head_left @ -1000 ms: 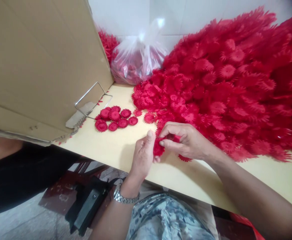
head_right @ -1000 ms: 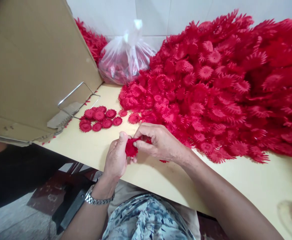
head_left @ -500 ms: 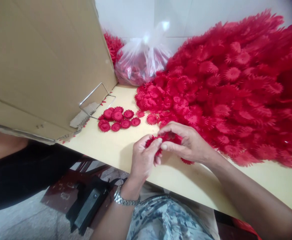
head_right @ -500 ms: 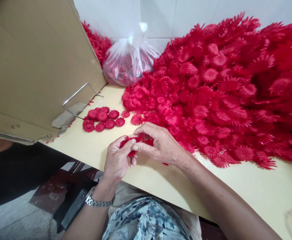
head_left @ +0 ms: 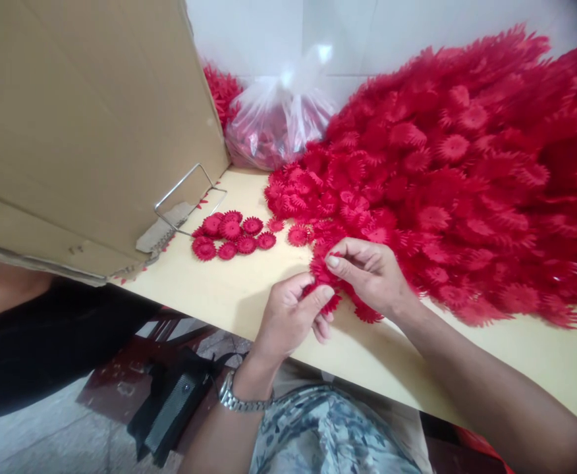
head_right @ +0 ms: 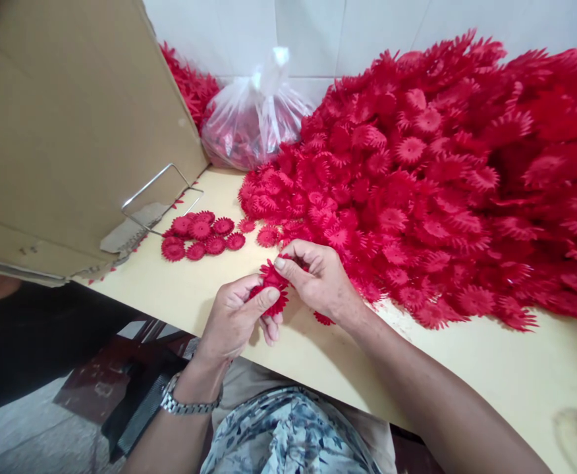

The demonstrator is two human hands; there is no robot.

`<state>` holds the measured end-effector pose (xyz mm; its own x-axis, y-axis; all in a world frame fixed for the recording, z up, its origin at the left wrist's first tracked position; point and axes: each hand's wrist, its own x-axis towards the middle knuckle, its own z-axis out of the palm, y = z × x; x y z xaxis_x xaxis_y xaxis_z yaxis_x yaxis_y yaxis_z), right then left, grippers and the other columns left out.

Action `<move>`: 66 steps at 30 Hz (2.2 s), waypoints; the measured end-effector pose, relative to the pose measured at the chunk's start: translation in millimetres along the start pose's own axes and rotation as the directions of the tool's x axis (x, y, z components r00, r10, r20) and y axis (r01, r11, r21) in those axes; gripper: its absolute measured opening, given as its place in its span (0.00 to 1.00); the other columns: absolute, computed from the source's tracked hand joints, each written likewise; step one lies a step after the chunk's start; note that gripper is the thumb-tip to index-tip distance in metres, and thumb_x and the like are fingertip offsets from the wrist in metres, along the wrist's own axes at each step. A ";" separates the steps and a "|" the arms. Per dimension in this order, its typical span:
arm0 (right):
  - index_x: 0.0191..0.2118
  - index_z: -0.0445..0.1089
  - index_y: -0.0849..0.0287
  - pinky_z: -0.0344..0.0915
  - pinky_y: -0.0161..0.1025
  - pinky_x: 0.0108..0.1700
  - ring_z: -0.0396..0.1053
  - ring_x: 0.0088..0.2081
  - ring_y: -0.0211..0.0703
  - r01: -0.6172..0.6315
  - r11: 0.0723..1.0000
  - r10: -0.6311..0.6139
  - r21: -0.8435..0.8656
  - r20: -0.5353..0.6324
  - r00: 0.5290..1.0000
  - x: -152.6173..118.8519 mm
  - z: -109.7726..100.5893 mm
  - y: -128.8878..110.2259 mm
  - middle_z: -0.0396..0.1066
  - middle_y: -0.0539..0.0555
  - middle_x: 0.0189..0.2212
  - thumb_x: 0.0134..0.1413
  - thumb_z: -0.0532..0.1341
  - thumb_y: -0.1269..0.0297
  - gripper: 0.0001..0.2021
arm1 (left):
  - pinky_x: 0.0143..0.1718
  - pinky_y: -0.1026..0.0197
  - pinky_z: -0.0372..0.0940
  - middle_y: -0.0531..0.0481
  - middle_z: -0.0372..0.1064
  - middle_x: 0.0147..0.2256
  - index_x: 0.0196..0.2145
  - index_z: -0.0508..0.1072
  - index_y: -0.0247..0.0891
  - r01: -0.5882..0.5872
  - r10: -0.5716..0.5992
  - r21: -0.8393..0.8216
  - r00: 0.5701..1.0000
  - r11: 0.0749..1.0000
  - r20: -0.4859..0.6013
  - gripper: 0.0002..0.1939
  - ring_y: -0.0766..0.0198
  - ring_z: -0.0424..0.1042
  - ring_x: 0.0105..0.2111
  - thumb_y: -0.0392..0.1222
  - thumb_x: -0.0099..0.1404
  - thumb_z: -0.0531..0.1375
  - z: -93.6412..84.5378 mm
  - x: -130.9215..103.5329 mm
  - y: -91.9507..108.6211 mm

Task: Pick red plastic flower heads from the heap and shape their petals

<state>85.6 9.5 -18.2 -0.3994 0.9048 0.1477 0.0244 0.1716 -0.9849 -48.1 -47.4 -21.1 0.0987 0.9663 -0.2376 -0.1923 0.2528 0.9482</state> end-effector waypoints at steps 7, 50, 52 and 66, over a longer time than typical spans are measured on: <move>0.23 0.63 0.57 0.54 0.33 0.23 0.55 0.20 0.33 0.123 0.966 -0.216 -0.229 -0.444 0.869 9.9 -38.8 -9.5 0.58 0.46 0.18 0.53 0.60 0.61 0.11 | 0.11 0.71 0.58 0.54 0.64 0.14 0.20 0.67 0.34 0.038 -0.038 -0.026 0.999 0.999 -0.009 0.13 0.72 0.63 0.11 0.41 0.59 0.60 -1.1 -13.0 2.9; 0.23 0.59 0.58 0.57 0.33 0.24 0.61 0.22 0.34 -0.064 0.986 0.066 -0.152 0.010 0.998 -14.3 -7.0 0.3 0.62 0.47 0.18 0.59 0.53 0.51 0.19 | 0.14 0.70 0.54 0.58 0.62 0.17 0.33 0.69 0.35 -0.064 0.038 -0.196 0.990 0.979 -0.135 0.12 0.72 0.61 0.15 0.44 0.54 0.64 10.2 5.6 -6.7; 0.22 0.59 0.58 0.58 0.34 0.24 0.63 0.21 0.35 -0.082 0.996 0.085 -0.039 0.068 0.994 -14.5 -4.6 -1.7 0.64 0.48 0.17 0.59 0.52 0.51 0.20 | 0.14 0.70 0.54 0.58 0.63 0.18 0.32 0.68 0.35 -0.060 0.031 -0.214 0.990 0.975 -0.136 0.12 0.72 0.61 0.15 0.44 0.53 0.64 12.2 5.3 -6.3; 0.16 0.49 0.57 0.40 0.30 0.17 0.42 0.17 0.27 -0.092 0.993 0.099 -0.077 0.096 0.990 -9.1 -11.8 -4.4 0.42 0.42 0.14 0.48 0.59 0.45 0.26 | 0.36 0.66 0.64 0.52 0.70 0.32 0.36 0.73 0.40 -0.312 0.383 0.331 0.907 0.891 -0.174 0.08 0.68 0.68 0.32 0.41 0.57 0.63 -3.2 4.1 2.0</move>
<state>100.0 5.1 -14.2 -0.4810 0.8758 0.0400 0.1311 0.1169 -0.9845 -51.2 -42.7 -20.8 -0.1540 0.9819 0.1105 0.1210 -0.0922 0.9884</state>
